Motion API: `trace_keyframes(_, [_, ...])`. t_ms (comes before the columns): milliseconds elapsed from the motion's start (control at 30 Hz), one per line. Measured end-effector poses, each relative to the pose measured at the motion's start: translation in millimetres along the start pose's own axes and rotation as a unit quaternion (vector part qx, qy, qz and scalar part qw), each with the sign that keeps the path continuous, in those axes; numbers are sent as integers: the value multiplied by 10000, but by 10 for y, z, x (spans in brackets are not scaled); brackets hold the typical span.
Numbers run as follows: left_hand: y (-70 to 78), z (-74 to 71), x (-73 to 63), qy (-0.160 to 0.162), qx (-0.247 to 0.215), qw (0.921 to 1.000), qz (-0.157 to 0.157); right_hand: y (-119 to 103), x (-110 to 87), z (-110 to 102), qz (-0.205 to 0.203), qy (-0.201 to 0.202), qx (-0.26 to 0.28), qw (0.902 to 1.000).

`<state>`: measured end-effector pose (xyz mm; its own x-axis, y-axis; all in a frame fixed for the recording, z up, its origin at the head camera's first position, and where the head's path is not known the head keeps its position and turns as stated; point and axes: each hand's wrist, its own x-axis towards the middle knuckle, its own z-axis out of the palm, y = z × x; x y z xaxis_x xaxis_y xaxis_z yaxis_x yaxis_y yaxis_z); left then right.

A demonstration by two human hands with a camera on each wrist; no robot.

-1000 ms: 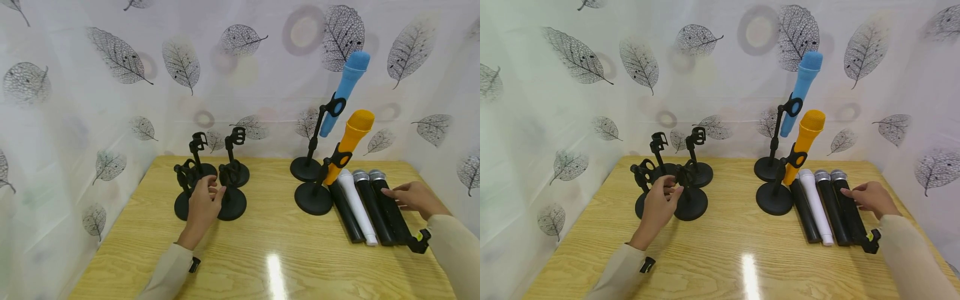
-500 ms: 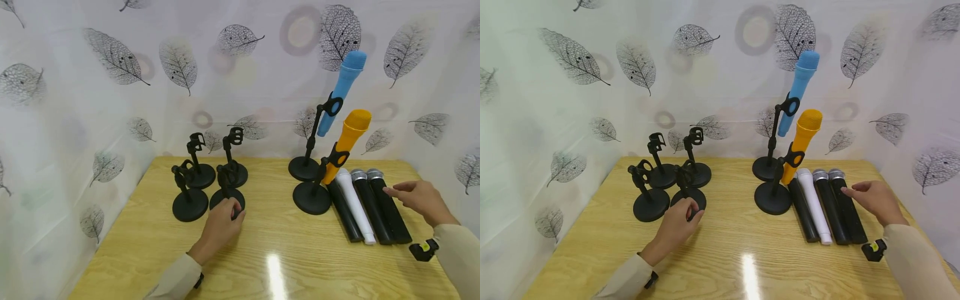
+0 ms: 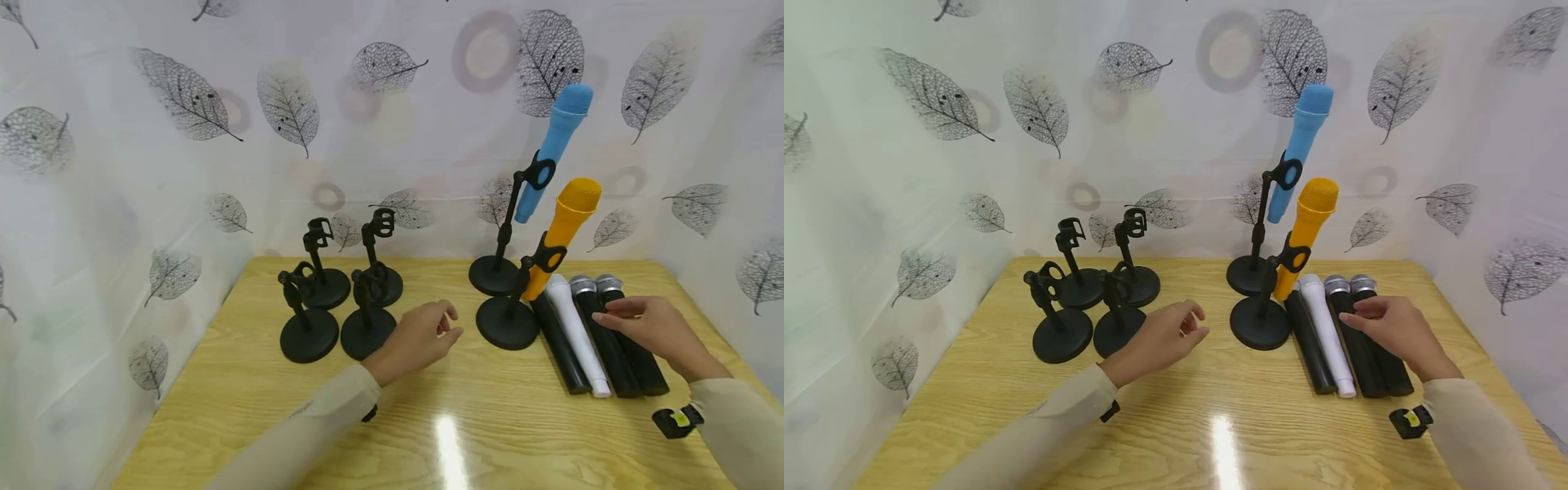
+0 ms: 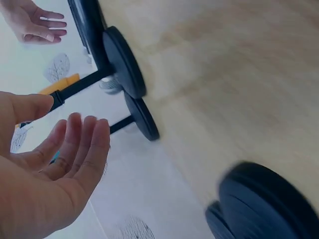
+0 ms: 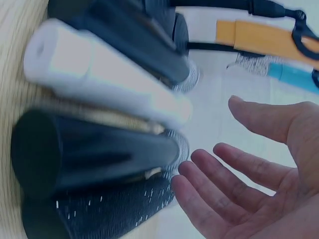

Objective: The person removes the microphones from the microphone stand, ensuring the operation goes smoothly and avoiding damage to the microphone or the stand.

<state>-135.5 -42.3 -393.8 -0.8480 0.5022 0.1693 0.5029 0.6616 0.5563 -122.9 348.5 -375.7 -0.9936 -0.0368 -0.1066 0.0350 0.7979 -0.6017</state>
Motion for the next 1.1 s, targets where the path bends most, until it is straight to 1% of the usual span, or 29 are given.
trace_keyframes(100, [96, 42, 182, -175, -172, 9997, 39, -101, -27, 76, -159, 3, 88, 9998])
trace_keyframes(200, [190, 70, 356, -223, -374, 9990, 75, -182, -37, 155, -341, 21, 160, 9993])
trace_keyframes(300, [287, 75, 527, -169, -518, 9985, 104, -248, -42, 219, -474, 35, 216, 9986])
trace_keyframes(433, [401, 69, 730, -130, -766, 9970, 18, -332, -47, 277, -555, 20, 338, 9979])
trace_keyframes(500, [439, 79, 817, -98, -912, 9958, -20, -366, -48, 302, -595, 8, 404, 9974])
trace_keyframes(567, [465, 107, 897, -14, -1056, 9944, 33, -390, -49, 323, -634, 5, 462, 9969])
trace_keyframes(733, [496, 225, 1040, 298, -1476, 9884, 207, -456, -63, 360, -780, 61, 534, 9955])
trace_keyframes(900, [567, 305, 1124, 446, -1725, 9838, 201, -519, -73, 388, -842, 57, 578, 9948])
trace_keyframes(1000, [602, 332, 1152, 548, -1650, 9845, 238, -535, -73, 408, -815, 37, 611, 9948])
trace_keyframes(1100, [606, 350, 1157, 657, -1548, 9852, 337, -546, -73, 422, -815, 21, 629, 9947])
